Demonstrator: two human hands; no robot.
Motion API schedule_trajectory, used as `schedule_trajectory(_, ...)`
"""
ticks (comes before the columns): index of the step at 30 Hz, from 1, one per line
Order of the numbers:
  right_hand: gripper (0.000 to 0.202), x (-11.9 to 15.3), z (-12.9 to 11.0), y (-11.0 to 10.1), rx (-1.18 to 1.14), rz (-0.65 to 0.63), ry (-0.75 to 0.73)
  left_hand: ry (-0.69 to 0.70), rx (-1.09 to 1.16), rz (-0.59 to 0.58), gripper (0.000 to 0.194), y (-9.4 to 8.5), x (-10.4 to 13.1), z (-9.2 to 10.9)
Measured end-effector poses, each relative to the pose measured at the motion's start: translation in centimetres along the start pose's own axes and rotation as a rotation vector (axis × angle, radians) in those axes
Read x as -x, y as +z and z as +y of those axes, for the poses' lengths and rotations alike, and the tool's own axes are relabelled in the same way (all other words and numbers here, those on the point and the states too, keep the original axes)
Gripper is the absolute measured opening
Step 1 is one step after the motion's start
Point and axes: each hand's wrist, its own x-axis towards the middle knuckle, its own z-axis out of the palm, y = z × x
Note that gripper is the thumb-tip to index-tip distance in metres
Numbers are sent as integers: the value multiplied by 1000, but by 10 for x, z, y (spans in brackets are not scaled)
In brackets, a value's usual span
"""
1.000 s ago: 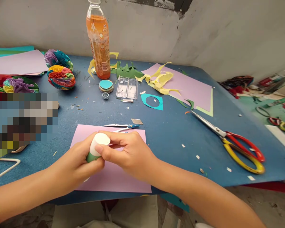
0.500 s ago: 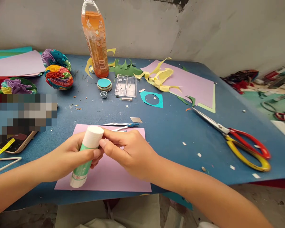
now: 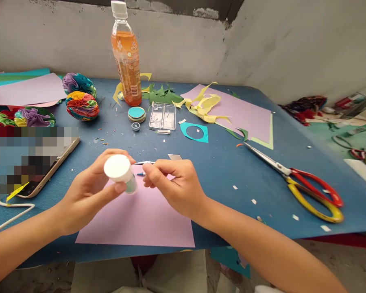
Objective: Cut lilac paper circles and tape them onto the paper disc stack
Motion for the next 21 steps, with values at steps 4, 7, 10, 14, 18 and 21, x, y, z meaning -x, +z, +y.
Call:
schedule_trajectory(4, 8, 1, 4, 1, -54, 64, -50, 126, -172, 68, 26, 3, 0, 0)
schedule_trajectory(7, 34, 2, 7, 3, -91, -111, -86, 136, -147, 132, 27, 5, -1, -2)
schedule_trajectory(10, 51, 2, 10, 3, -77, -209, -101, 146, -44, 233, 39, 9, -1, -6)
schedule_trajectory(14, 33, 0, 9, -1, 1, -117, -267, 322, 63, 278, 44, 9, 0, -8)
schedule_trajectory(18, 34, -3, 8, -5, 116, -71, -476, 463, -5, 250, 44, 4, 1, -6)
schedule_trajectory(21, 34, -3, 10, -4, 172, -68, -537, 496, -41, 225, 45, 2, 0, -4)
